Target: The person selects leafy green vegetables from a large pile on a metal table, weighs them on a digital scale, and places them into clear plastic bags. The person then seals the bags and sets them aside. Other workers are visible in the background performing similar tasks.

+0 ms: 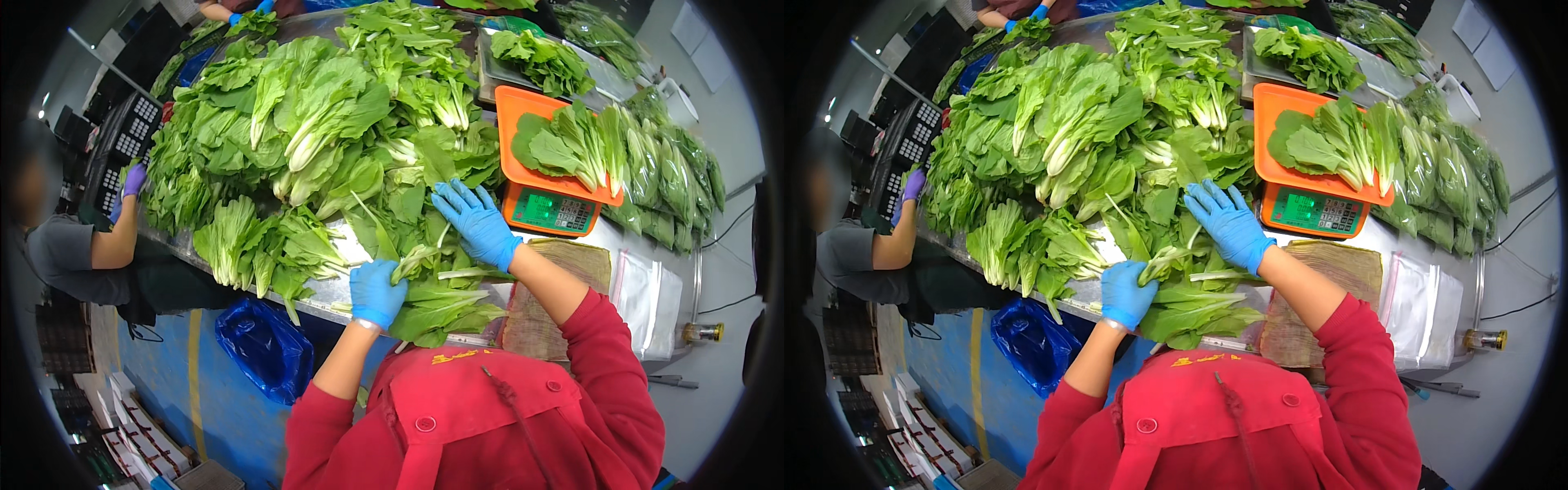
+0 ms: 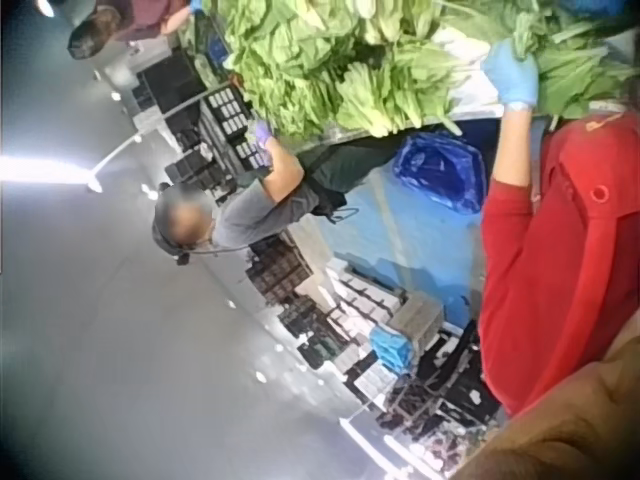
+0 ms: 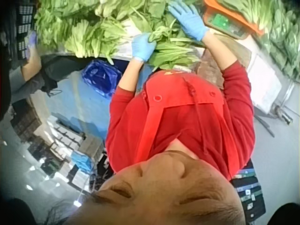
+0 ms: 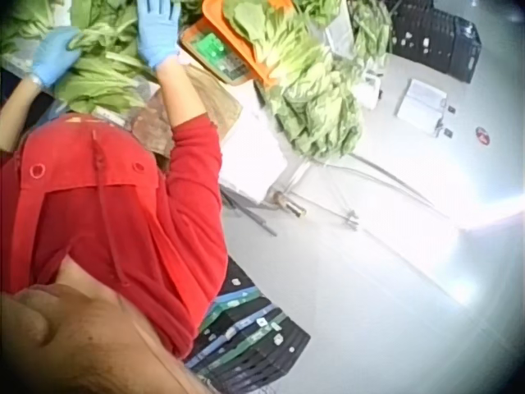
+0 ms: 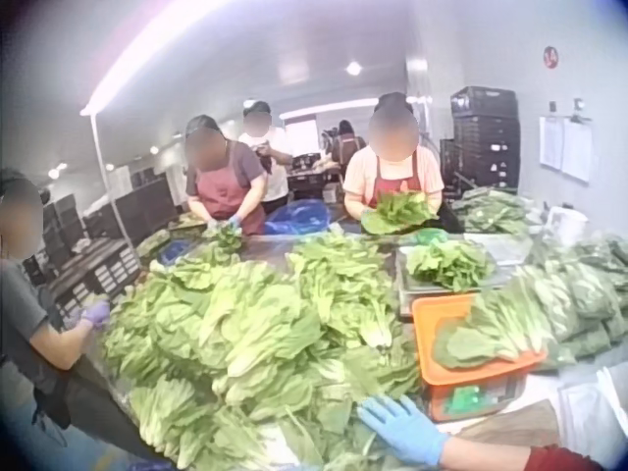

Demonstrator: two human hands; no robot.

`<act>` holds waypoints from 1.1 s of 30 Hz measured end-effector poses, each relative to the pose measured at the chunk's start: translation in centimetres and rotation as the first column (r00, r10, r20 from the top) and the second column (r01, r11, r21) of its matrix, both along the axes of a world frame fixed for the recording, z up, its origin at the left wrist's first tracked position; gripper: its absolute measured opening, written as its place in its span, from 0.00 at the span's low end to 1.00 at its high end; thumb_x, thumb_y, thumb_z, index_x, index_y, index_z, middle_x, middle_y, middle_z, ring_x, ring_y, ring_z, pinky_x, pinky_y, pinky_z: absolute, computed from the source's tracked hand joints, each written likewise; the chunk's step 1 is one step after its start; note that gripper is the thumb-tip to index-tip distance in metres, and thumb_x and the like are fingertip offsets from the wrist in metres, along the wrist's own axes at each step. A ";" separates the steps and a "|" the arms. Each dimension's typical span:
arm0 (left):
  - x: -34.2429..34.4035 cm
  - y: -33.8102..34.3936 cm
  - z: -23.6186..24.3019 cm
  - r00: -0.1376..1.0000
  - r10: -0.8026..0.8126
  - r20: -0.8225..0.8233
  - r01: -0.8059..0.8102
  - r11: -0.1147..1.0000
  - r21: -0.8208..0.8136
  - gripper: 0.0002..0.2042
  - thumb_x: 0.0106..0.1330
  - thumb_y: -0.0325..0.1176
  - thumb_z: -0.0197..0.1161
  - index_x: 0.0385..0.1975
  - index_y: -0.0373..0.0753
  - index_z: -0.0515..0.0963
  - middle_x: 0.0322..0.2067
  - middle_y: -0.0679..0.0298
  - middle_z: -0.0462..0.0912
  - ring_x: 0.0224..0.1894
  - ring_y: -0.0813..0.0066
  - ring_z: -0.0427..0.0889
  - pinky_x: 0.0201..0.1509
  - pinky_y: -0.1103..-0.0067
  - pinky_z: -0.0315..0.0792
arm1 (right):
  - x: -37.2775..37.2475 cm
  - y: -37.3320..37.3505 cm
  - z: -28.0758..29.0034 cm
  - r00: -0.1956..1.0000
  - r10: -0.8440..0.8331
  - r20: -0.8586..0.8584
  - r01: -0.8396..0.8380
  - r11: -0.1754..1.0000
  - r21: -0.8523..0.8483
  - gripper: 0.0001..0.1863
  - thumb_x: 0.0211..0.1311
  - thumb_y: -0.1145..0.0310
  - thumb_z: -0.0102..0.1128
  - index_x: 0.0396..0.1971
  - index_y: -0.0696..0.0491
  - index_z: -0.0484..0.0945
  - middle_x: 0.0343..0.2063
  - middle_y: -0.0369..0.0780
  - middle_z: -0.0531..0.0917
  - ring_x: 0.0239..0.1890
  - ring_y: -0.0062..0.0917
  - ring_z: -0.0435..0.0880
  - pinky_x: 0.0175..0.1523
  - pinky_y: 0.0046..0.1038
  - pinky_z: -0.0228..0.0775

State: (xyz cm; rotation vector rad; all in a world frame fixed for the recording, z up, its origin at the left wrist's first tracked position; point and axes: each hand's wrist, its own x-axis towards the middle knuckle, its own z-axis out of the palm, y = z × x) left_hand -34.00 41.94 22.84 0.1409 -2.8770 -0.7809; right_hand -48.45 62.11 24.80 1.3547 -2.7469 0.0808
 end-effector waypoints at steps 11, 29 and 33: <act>5.1 2.6 -1.3 0.916 -0.337 0.217 0.367 0.923 -0.114 0.38 0.47 0.35 0.64 0.62 0.36 0.59 0.61 0.49 0.63 0.64 0.49 0.61 0.67 0.56 0.53 | -3.0 -6.9 -4.2 0.971 0.220 -0.090 -0.232 0.959 -0.164 0.26 0.52 0.71 0.55 0.54 0.39 0.73 0.57 0.34 0.73 0.60 0.27 0.71 0.66 0.45 0.52; 4.6 0.8 -3.3 0.886 -0.446 0.126 0.440 0.895 0.077 0.38 0.51 0.39 0.65 0.63 0.36 0.60 0.60 0.47 0.64 0.63 0.48 0.62 0.67 0.58 0.55 | -11.8 -7.1 10.0 0.994 -0.073 0.082 0.110 0.715 -0.690 0.18 0.56 0.68 0.65 0.48 0.52 0.79 0.40 0.39 0.84 0.42 0.27 0.81 0.46 0.26 0.72; 4.5 -0.6 -3.0 0.904 -0.427 0.025 0.405 0.874 0.270 0.35 0.53 0.44 0.68 0.60 0.35 0.64 0.58 0.45 0.66 0.63 0.44 0.60 0.67 0.60 0.55 | -7.6 -6.4 7.7 0.925 0.018 0.381 0.321 0.502 -0.803 0.15 0.58 0.64 0.62 0.46 0.50 0.80 0.35 0.43 0.84 0.34 0.33 0.83 0.40 0.28 0.74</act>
